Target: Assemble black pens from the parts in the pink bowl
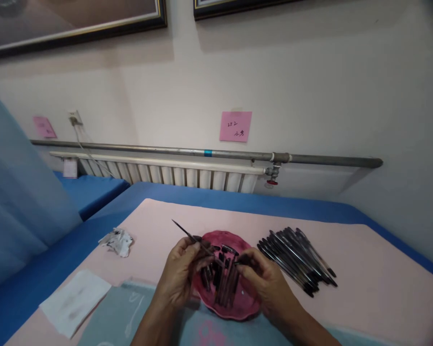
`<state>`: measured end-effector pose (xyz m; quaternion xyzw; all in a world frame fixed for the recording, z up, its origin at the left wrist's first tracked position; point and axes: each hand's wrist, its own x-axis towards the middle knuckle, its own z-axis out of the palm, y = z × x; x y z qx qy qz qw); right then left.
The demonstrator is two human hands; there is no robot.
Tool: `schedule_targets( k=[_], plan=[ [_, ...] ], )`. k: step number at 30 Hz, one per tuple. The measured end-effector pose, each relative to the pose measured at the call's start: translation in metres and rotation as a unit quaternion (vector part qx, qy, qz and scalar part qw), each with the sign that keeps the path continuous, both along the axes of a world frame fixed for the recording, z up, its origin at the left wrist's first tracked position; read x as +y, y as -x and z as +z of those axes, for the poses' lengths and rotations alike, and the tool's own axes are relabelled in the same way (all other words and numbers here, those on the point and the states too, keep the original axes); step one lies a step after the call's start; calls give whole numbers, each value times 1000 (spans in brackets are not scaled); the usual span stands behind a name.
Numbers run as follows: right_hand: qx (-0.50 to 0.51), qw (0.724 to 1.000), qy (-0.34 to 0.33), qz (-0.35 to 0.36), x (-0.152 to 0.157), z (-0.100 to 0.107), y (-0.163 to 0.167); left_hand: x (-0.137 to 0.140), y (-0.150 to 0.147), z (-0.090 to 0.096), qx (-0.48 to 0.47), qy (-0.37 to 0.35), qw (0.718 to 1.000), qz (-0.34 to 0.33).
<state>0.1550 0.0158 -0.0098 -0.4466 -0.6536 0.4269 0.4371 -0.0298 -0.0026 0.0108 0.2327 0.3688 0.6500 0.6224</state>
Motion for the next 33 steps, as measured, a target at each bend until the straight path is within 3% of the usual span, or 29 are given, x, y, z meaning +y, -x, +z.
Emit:
schedule_targets(
  k=[7, 14, 17, 21, 24, 33],
  plan=[
    [159, 983, 89, -17, -6, -1, 9, -4, -12, 3, -24, 8, 1000, 14],
    [178, 977, 115, -10, -7, -3, 7, -4, -18, 2, -32, 35, 998, 37],
    [130, 990, 56, -22, -7, -4, 6, -4, -19, -2, -35, 34, 998, 36],
    [-7, 999, -42, -17, -7, -1, 1, -4, -18, -5, -26, 23, 999, 28],
    [-90, 993, -74, 11, -7, 3, -2, -4, -17, -5, -14, 22, 999, 23],
    [-197, 963, -181, 36, -10, 7, -4, -5, -17, -3, -13, 26, 999, 27]
  ],
)
